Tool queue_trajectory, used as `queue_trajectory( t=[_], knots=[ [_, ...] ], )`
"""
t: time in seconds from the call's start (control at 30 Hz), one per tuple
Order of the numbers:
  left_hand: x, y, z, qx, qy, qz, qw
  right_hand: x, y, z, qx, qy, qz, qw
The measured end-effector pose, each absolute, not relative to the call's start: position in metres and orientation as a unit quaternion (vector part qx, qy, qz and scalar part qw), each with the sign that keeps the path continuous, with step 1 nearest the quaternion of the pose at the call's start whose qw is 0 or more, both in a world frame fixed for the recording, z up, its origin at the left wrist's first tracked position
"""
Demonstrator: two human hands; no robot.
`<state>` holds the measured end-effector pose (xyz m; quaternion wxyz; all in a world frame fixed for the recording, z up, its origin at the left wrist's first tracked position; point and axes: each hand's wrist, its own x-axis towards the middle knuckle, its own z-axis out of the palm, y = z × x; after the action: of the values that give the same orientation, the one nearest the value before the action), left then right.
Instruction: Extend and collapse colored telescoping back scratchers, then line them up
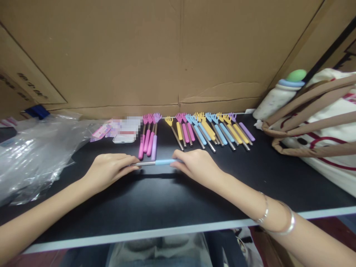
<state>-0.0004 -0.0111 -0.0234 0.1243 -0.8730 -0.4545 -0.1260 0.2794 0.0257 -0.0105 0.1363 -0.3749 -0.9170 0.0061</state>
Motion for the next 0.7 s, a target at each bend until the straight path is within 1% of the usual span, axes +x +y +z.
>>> queue_trajectory(
  t=[0.13,0.23,0.7],
  knots=[
    [0.0006,-0.0109,-0.0229,-0.873,-0.458,-0.131,0.103,0.2807,0.0238,-0.0115,-0.348,-0.922,-0.051,0.161],
    [0.0009,-0.0112,-0.0226,-0.873,-0.459,-0.133,0.099,0.2810,0.0239,-0.0115,-0.336,-0.924,-0.069,0.170],
    [0.0004,-0.0126,-0.0202,-0.875,-0.442,-0.149,0.130,0.2802,0.0234,-0.0073,-0.343,-0.923,-0.029,0.174]
  ],
)
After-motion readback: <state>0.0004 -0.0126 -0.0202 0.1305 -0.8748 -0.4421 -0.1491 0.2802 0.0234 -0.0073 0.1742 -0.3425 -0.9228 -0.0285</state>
